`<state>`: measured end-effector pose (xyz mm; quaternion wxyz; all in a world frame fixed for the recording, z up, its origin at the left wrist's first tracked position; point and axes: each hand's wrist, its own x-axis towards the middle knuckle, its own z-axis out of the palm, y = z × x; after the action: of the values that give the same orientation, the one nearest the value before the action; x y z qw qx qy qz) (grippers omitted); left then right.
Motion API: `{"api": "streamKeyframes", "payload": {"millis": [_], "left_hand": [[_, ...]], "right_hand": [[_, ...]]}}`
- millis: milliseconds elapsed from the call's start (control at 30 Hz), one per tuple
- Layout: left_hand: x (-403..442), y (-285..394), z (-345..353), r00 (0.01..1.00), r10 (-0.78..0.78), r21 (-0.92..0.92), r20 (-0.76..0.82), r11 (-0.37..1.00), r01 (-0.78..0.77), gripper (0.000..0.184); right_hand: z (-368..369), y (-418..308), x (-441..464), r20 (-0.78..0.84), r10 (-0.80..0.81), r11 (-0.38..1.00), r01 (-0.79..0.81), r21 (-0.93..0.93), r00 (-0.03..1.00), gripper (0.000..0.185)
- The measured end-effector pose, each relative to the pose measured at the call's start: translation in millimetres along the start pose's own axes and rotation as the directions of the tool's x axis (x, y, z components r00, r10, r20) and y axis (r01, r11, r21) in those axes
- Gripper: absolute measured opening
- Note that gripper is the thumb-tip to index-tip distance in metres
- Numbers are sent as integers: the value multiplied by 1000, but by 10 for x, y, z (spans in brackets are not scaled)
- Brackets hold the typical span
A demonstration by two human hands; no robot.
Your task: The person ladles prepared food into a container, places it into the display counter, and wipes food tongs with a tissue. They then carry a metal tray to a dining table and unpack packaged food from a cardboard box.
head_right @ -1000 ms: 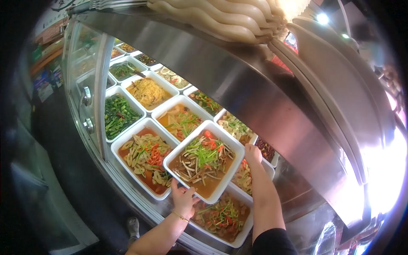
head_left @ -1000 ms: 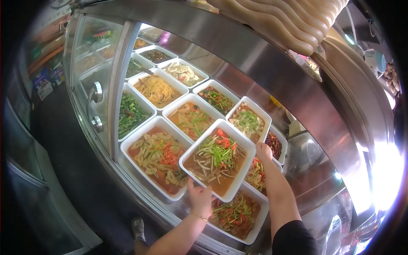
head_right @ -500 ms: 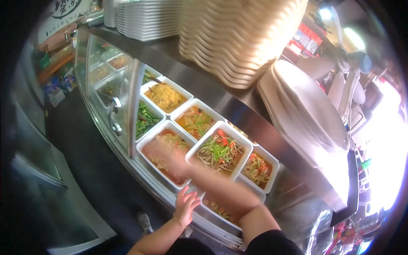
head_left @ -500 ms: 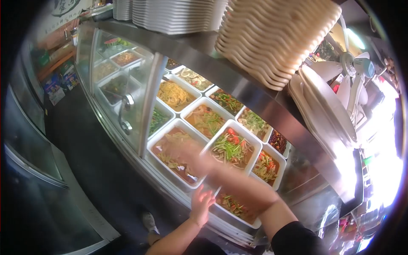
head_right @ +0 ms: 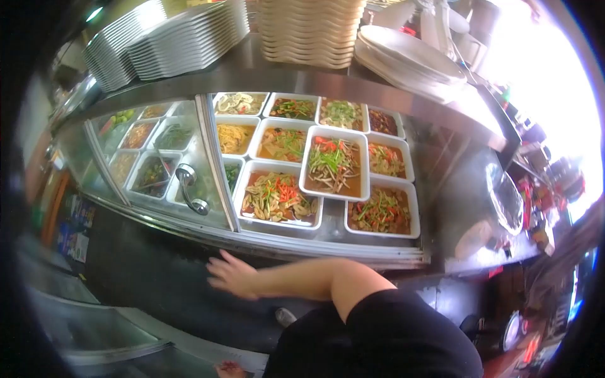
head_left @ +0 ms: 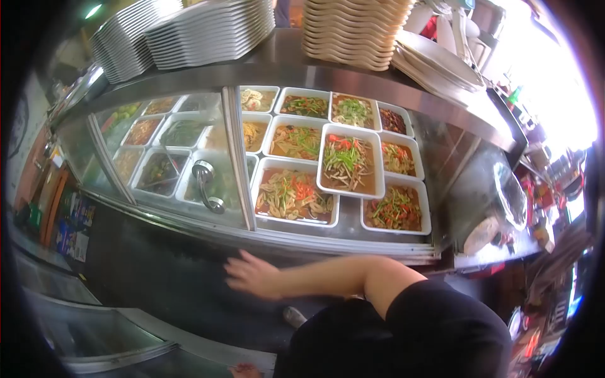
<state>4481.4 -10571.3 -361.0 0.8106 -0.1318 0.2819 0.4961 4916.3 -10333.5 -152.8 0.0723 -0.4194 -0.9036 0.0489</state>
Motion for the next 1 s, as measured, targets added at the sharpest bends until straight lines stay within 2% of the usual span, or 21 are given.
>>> {"api": "streamKeyframes", "payload": {"millis": [33, 67, 100, 133, 233, 300, 333, 400, 433, 500, 533, 633, 733, 833, 900, 1000], "left_hand": [[-113, 234, 44, 997, 38, 96, -69, 995, -31, 35], [-97, 278, 188, 960, 184, 229, -213, 964, -135, 36], [-87, 241, 566, 876, 329, 394, -353, 901, -180, 37], [-89, 129, 1147, 756, 453, 545, -472, 824, -154, 38], [37, 309, 1251, 856, 326, 205, -400, 943, -263, 38], [78, 295, 1294, 896, 275, 151, -348, 960, -236, 38], [112, 273, 1324, 915, 251, 127, -317, 967, -221, 38], [139, 152, 1215, 897, 242, 141, -369, 969, -204, 39], [148, 126, 1166, 888, 237, 163, -395, 969, -186, 39], [27, 46, 1208, 939, 134, 179, -316, 981, -79, 41], [-59, 43, 1236, 956, 79, 187, -283, 982, -26, 43], [-131, 138, 1064, 942, 131, 218, -310, 974, -63, 46], [-171, 92, 1273, 971, 152, 380, -184, 922, -72, 48], [23, 51, 1440, 980, 179, 315, -92, 938, -142, 48], [457, 329, 1205, 980, 168, 385, -110, 916, -114, 48], [802, 119, 1657, 990, 62, 397, -125, 918, -7, 48]], "right_hand": [[-177, 159, 282, -153, 70, 992, -86, -97, 986, 59], [-434, 318, 568, -193, 102, 978, -134, -161, 976, 61], [-657, 505, 782, -280, 73, 959, -144, -242, 957, 54], [-819, 689, 979, -361, 32, 933, -157, -323, 932, 49], [-567, 1209, 1473, -185, 53, 824, -148, -547, 981, 25], [-557, 1325, 1500, -42, 17, 797, -39, -602, 999, 15], [-558, 1313, 1557, -28, 44, 815, -52, -577, 999, 14], [-543, 1269, 1638, -2, 103, 843, -88, -531, 995, 13], [-701, 1165, 1565, -11, 168, 772, -139, -621, 986, 16], [-873, 1131, 1456, 51, 224, 805, -155, -572, 973, 19], [-799, 1157, 1395, 13, 177, 803, -137, -580, 984, 19], [-669, 1230, 1065, -11, 96, 814, -85, -575, 995, 16], [-678, 1254, 319, -28, 58, 806, -64, -589, 998, 15], [-816, 1202, -566, 0, 65, 780, -51, -624, 998, 15], [-767, 1249, -1135, -13, 52, 792, -49, -608, 999, 13], [-871, 1201, -2079, 57, 131, 736, -58, -674, 990, 13]]}}
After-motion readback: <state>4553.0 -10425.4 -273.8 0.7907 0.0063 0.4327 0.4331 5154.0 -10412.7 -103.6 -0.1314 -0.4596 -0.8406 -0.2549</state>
